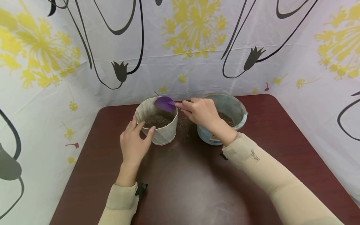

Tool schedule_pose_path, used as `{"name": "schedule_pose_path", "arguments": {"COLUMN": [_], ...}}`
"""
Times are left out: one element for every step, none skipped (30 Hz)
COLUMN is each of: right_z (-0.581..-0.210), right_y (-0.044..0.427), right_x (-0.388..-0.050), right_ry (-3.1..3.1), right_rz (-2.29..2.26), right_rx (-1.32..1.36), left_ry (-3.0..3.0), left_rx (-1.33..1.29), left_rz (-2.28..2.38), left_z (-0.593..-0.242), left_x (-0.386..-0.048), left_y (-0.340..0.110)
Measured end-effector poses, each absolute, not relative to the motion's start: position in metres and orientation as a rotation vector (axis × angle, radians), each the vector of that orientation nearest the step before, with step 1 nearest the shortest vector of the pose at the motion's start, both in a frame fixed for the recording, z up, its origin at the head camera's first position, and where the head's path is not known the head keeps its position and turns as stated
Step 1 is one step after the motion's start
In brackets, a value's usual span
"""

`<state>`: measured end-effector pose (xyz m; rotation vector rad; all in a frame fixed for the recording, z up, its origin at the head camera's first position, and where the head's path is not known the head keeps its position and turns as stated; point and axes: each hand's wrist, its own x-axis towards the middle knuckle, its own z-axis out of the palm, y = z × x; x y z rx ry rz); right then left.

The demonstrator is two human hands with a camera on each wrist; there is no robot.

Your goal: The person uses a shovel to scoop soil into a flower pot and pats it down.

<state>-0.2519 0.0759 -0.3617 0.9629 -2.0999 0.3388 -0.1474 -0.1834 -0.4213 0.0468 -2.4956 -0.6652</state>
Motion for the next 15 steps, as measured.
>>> {"name": "schedule_pose_path", "arguments": {"right_z": [-0.362, -0.362, -0.362, -0.362, -0.361, -0.360, -0.359, -0.358, -0.357, -0.356, -0.355, -0.355, -0.355, -0.355, -0.355], "right_y": [0.079, 0.082, 0.085, 0.090, 0.095, 0.100, 0.106, 0.111, 0.116, 0.121, 0.127, 0.132, 0.137, 0.143, 0.148], "right_x": [-0.251, -0.250, -0.249, -0.248, -0.247, -0.246, -0.244, -0.244, -0.244, -0.244, -0.244, -0.244, -0.244, -0.243, -0.243], "right_ry": [-2.092, -2.097, -2.112, -2.138, -2.166, -2.193, -2.211, -2.219, -2.221, -2.222, -2.216, -2.206, -2.200, -2.195, -2.200], "right_rz": [0.336, 0.344, 0.369, 0.399, 0.439, 0.484, 0.528, 0.575, 0.617, 0.652, 0.681, 0.701, 0.712, 0.721, 0.730], "right_rx": [0.966, 0.961, 0.953, 0.932, 0.910, 0.886, 0.867, 0.850, 0.843, 0.839, 0.843, 0.844, 0.843, 0.836, 0.823], "left_ry": [-2.496, -2.497, -2.497, -2.498, -2.499, -2.499, -2.498, -2.494, -2.488, -2.480, -2.468, -2.458, -2.447, -2.436, -2.429], "left_rx": [0.047, 0.049, 0.050, 0.051, 0.053, 0.055, 0.057, 0.058, 0.058, 0.057, 0.052, 0.044, 0.030, 0.015, -0.001], "left_rz": [-0.666, -0.673, -0.679, -0.688, -0.698, -0.706, -0.715, -0.721, -0.723, -0.724, -0.723, -0.723, -0.720, -0.719, -0.722], "left_z": [-0.422, -0.422, -0.422, -0.422, -0.422, -0.422, -0.422, -0.422, -0.422, -0.422, -0.422, -0.422, -0.421, -0.421, -0.420], "left_x": [-0.148, -0.148, -0.147, -0.148, -0.147, -0.148, -0.148, -0.148, -0.149, -0.150, -0.151, -0.153, -0.154, -0.155, -0.157], "left_y": [-0.183, -0.183, -0.183, -0.182, -0.181, -0.180, -0.179, -0.178, -0.177, -0.176, -0.175, -0.173, -0.171, -0.169, -0.166]}}
